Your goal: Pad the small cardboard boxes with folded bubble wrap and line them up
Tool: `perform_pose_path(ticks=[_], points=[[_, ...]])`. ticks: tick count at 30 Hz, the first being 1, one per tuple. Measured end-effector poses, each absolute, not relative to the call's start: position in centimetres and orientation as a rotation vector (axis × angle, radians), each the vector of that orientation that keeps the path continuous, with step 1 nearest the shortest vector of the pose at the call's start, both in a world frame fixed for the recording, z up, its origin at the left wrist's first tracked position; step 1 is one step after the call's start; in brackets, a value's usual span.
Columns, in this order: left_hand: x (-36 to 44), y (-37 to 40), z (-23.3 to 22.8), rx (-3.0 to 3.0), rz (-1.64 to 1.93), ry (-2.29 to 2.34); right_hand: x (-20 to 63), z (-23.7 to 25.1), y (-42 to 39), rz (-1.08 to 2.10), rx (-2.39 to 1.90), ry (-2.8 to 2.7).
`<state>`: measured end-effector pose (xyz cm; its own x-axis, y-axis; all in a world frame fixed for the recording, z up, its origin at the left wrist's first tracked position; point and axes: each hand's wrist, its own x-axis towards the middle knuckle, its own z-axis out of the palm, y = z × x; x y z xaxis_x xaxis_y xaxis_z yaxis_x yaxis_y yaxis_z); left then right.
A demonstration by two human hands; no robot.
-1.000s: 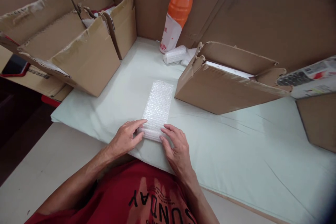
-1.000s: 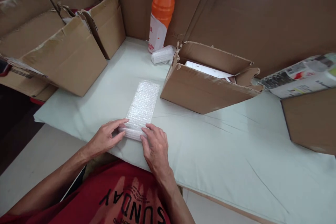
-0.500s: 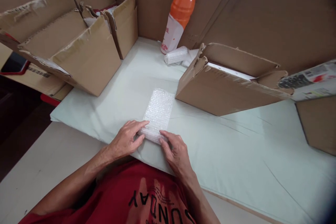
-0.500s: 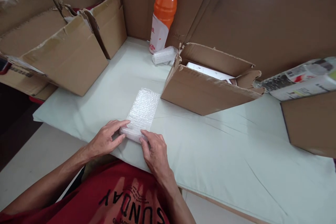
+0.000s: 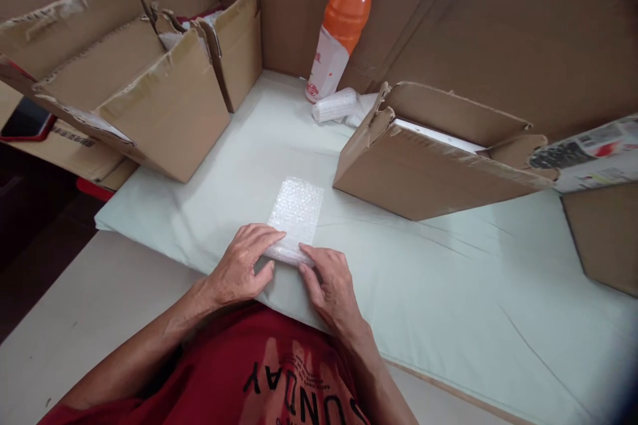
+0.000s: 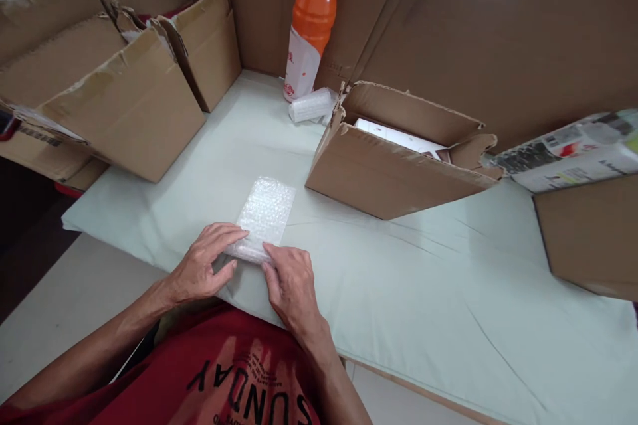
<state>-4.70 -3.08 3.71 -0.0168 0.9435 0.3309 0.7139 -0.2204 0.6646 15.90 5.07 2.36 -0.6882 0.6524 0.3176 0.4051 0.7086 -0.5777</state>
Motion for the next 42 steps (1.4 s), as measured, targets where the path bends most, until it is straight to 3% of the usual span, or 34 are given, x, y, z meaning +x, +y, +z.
perform_pose_path(ticks=[3, 11, 20, 29, 32, 36, 39, 42], points=[[-4.7, -2.9, 3.5, 1.878, 1.103, 1.789, 15.9, 2.5, 5.2, 0.732, -0.882, -2.378], [-4.7, -1.2, 3.0, 1.842, 1.041, 1.979, 15.8, 2.3, 5.0, 0.372, -0.854, -2.442], [-5.0, -2.5, 3.7, 1.814, 1.041, 1.783, 15.7, 2.7, 5.5, 0.673, -0.834, -2.374], [-4.6, -1.4, 3.2, 1.478, 1.169, 2.002, 14.7, 2.7, 5.2, 0.358, -0.814, -2.543], [-4.0, -2.4, 3.6, 0.987, 1.342, 1.842, 14.5, 2.3, 5.7, 0.478, -0.892, -2.390], [-2.6, -3.0, 3.7, 0.518, 1.465, 1.389, 14.8, 2.7, 5.6, 0.876, -1.041, -2.192], [-1.8, -2.6, 4.0, 0.416, 1.478, 1.270, 15.4, 3.3, 5.2, 1.134, -1.036, -2.161], [-1.4, -2.2, 4.9, 0.485, 1.470, 1.277, 16.0, 3.7, 5.3, 1.182, -1.010, -2.086]])
